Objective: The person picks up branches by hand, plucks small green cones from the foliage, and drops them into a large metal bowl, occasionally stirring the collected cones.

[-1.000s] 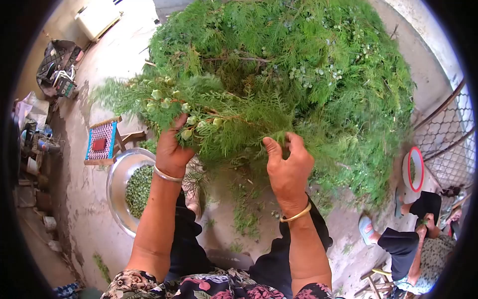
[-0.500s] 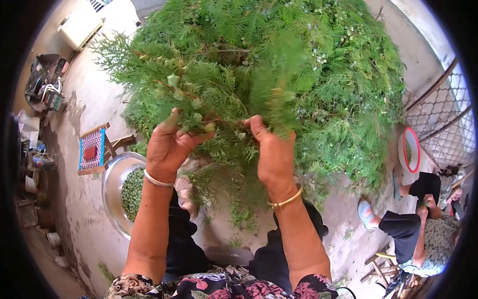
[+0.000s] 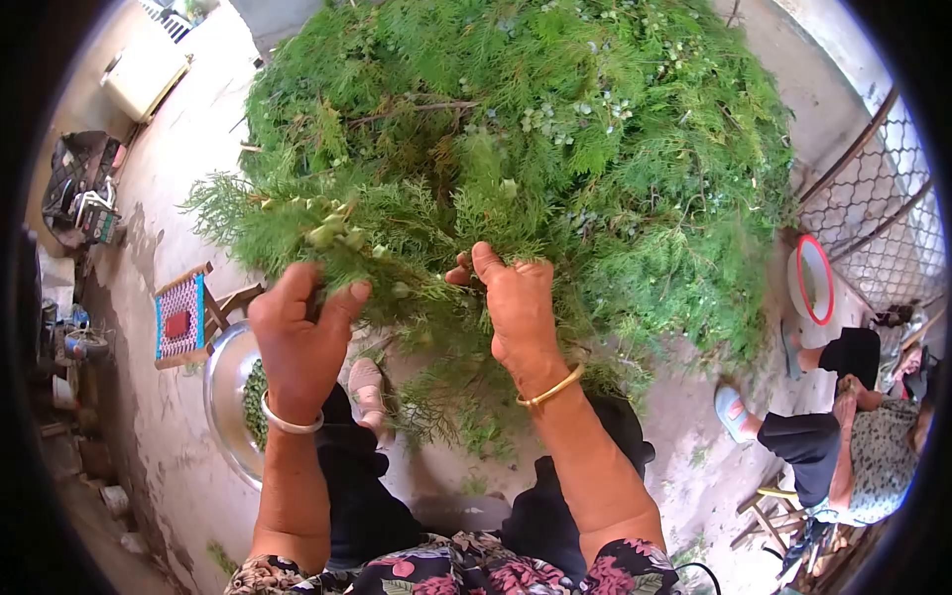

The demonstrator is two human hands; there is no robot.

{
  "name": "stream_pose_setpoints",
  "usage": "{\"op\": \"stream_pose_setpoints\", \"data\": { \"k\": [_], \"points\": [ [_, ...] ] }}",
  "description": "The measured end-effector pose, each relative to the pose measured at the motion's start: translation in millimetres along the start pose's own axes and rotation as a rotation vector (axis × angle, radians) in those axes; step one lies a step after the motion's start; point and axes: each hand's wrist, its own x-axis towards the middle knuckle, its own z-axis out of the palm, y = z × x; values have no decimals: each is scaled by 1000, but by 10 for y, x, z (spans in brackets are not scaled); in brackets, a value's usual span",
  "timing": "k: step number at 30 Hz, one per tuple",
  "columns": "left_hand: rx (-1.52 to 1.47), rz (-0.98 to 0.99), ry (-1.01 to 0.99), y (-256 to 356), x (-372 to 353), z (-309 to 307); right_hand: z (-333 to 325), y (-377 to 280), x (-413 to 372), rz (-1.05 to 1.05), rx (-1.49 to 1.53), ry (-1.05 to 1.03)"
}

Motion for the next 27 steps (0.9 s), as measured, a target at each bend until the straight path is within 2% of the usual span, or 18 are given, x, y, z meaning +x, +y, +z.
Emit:
{"op": "stream_pose_setpoints", "data": {
  "k": [1, 3, 5, 7, 8, 9, 10, 11, 13, 14, 15, 16, 19, 20, 22, 23, 25, 27],
  "points": [
    [6, -11, 3, 18, -25, 47, 11, 4, -12, 11, -2, -8],
    [-354, 67, 264, -31, -27, 147, 22, -3, -23, -29, -15, -21],
    [-333, 113, 309, -131, -24, 200, 33, 16, -10, -47, 3, -28],
    [-94, 230, 346, -141, -14, 207, 102, -13, -33, -285, -79, -1],
    [-84, 218, 327, -126, -33, 205, 35, -1, -2, -287, -79, -4],
    [-81, 220, 331, -117, -46, 216, -91, 34, 58, -432, -318, -83],
    [-175, 241, 310, -111, -63, 235, -115, 32, 72, -574, -556, -162],
    [-269, 258, 288, -97, -75, 253, -107, 37, 65, -573, -552, -166],
    [-301, 256, 283, -64, -57, 277, -61, -12, 26, -770, -644, -177],
    [-402, 172, 260, -58, -54, 282, -44, -29, 19, -768, -644, -184],
    [-504, 89, 236, -53, -46, 292, -35, -49, 20, -935, -795, -161],
    [-583, 105, 287, -69, -31, 319, -33, -57, 20, -1101, -944, -135],
    [-320, 224, 352, -155, 16, 283, -76, -60, 12, -1141, -1135, -205],
    [-318, 222, 353, -146, 32, 278, -66, -48, 7, -1140, -1134, -208],
    [-127, 354, 120, -109, 51, 275, -39, -21, -2, -1182, -1270, -264],
    [-128, 353, 124, -130, 41, 291, -24, -8, -13, -1184, -1270, -267],
    [-47, 226, -83, -205, 10, 361, -7, 16, -42, -1116, -1348, -283],
    [46, 226, -81, -238, -2, 391, -4, 11, -57, -1078, -1358, -298]
  ]
}}
